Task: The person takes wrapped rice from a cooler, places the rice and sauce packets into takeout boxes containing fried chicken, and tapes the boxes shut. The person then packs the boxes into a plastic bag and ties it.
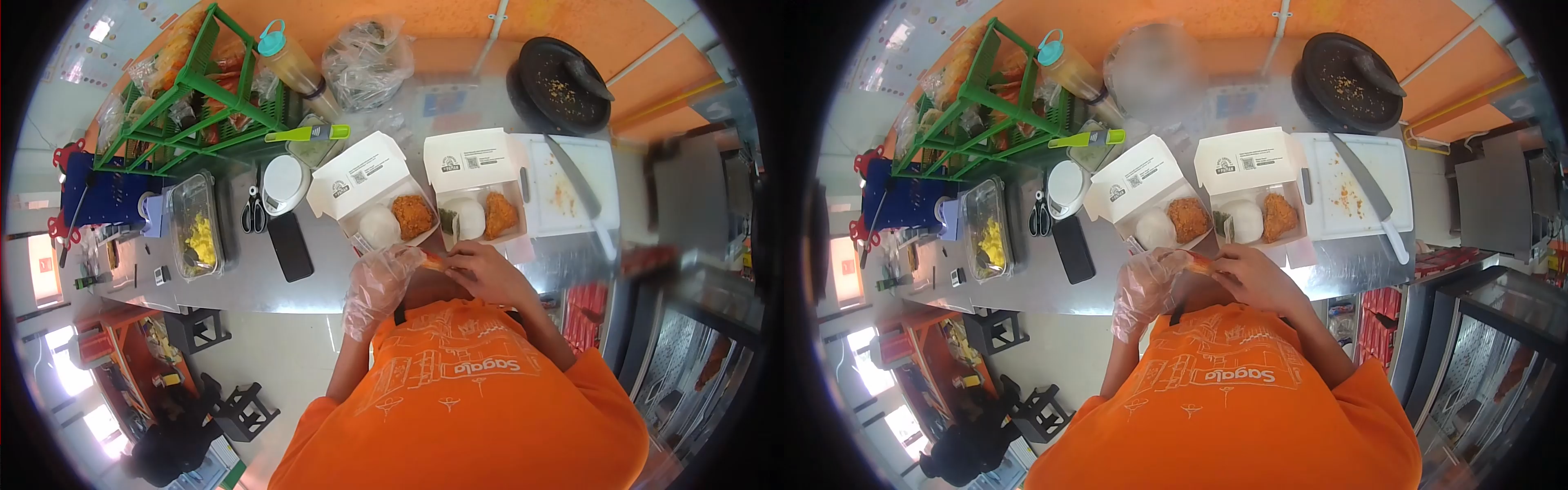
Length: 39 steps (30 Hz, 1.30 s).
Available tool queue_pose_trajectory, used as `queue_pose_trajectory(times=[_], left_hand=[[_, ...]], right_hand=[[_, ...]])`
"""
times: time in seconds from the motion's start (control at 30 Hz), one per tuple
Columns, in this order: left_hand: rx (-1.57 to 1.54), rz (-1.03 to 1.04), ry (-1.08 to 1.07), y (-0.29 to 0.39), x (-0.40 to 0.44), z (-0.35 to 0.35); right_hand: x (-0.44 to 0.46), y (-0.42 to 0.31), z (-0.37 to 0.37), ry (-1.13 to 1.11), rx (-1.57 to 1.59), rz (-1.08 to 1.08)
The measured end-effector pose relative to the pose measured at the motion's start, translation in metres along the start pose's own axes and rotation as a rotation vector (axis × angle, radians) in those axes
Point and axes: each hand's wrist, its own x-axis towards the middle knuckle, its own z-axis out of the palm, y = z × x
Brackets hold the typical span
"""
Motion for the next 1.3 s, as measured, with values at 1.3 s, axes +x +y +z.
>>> queue_pose_trajectory(times=[1.3], left_hand=[[-0.003,-1.03,0.068,-0.045,-0.013,0.046]], right_hand=[[0.021,0.048,0.035,0.452,-0.013,0.417]])
